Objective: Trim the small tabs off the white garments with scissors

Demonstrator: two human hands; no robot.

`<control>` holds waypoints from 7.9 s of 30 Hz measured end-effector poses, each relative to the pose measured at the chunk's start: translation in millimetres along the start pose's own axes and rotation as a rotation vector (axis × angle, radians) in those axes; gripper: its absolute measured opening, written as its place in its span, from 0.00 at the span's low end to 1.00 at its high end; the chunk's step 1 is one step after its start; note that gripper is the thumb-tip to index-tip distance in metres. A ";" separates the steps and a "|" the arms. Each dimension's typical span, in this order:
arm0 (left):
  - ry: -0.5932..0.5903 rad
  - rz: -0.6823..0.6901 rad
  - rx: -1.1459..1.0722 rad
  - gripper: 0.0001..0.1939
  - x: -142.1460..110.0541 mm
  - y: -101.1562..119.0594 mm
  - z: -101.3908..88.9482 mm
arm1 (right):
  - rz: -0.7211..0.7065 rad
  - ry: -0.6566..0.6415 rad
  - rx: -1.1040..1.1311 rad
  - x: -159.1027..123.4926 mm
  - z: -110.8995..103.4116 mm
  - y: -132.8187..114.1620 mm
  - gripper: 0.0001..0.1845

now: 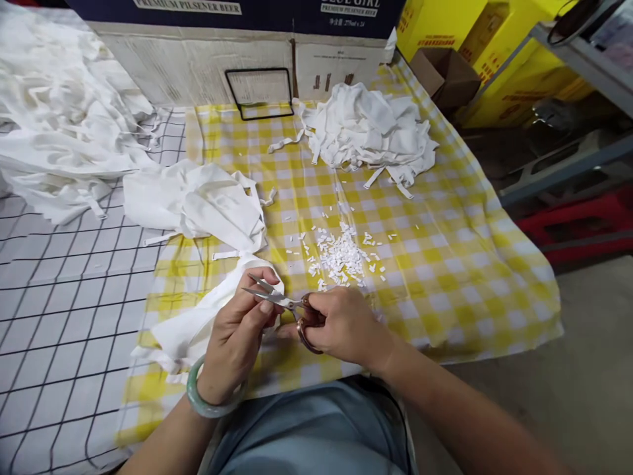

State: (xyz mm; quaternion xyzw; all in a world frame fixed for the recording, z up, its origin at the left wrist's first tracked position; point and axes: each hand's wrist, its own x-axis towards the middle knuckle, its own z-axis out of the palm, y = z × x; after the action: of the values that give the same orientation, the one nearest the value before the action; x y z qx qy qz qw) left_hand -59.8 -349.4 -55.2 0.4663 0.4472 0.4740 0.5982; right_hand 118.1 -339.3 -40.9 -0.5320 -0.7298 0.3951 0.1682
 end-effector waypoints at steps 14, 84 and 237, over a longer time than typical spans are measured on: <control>0.091 0.119 1.116 0.26 -49.0 12.1 -77.1 | -0.099 0.026 0.147 18.1 -2.2 10.5 0.29; 0.263 -0.352 -0.517 0.10 -22.3 12.9 -61.9 | -0.247 0.016 0.485 24.7 54.9 -33.1 0.13; -0.177 0.020 0.183 0.15 15.4 10.1 10.5 | 0.302 0.127 0.491 -12.7 -19.4 36.4 0.22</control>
State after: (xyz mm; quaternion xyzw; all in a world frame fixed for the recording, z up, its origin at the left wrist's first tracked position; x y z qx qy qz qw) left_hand -48.7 -334.4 -44.9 0.5633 0.4295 0.3942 0.5855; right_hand 159.3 -338.7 -53.9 -0.6016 -0.5130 0.5463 0.2766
